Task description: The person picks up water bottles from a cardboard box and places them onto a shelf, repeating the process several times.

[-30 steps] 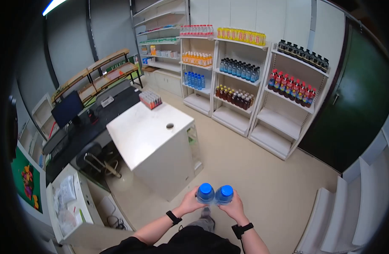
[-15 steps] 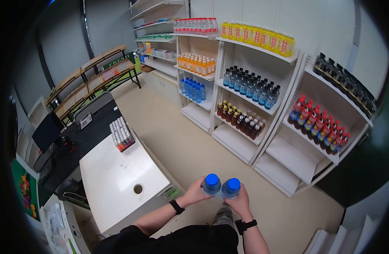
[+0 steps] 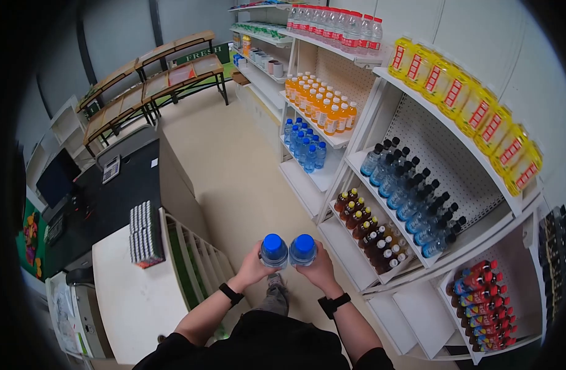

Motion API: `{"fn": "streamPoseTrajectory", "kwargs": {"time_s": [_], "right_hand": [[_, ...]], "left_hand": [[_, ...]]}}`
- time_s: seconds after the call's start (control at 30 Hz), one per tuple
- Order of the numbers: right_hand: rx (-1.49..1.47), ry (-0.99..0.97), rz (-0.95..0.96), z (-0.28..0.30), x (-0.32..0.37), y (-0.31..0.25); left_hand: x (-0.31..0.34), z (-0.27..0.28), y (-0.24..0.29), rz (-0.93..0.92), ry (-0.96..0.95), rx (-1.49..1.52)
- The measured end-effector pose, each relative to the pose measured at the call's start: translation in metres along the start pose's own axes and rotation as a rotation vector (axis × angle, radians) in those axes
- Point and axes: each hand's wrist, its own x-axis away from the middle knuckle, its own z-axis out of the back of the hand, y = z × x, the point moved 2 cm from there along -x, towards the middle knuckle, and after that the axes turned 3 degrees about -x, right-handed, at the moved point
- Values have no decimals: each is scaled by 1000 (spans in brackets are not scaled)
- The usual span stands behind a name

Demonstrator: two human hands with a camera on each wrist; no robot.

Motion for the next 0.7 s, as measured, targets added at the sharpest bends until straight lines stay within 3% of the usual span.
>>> {"fn": "streamPoseTrajectory", "kwargs": {"time_s": [0.13, 0.37, 0.47, 0.6, 0.67, 0.7], "right_hand": [[55, 41, -77, -1, -103, 19], [-41, 107, -141, 0, -260, 72], [45, 146, -154, -4, -325, 106], [43, 206, -249, -28, -402, 207], [-54, 371, -137, -36, -444, 276], [-678, 386, -365, -38, -468, 300]], "left_hand": [[-119, 14, -16, -68, -17, -95], [-290, 5, -64, 40, -104, -37], [-352, -21, -109, 117, -65, 97], [-420, -60, -171, 20, 176, 51], [-452, -83, -204, 36, 179, -48], [-467, -97, -221, 63, 183, -3]]}}
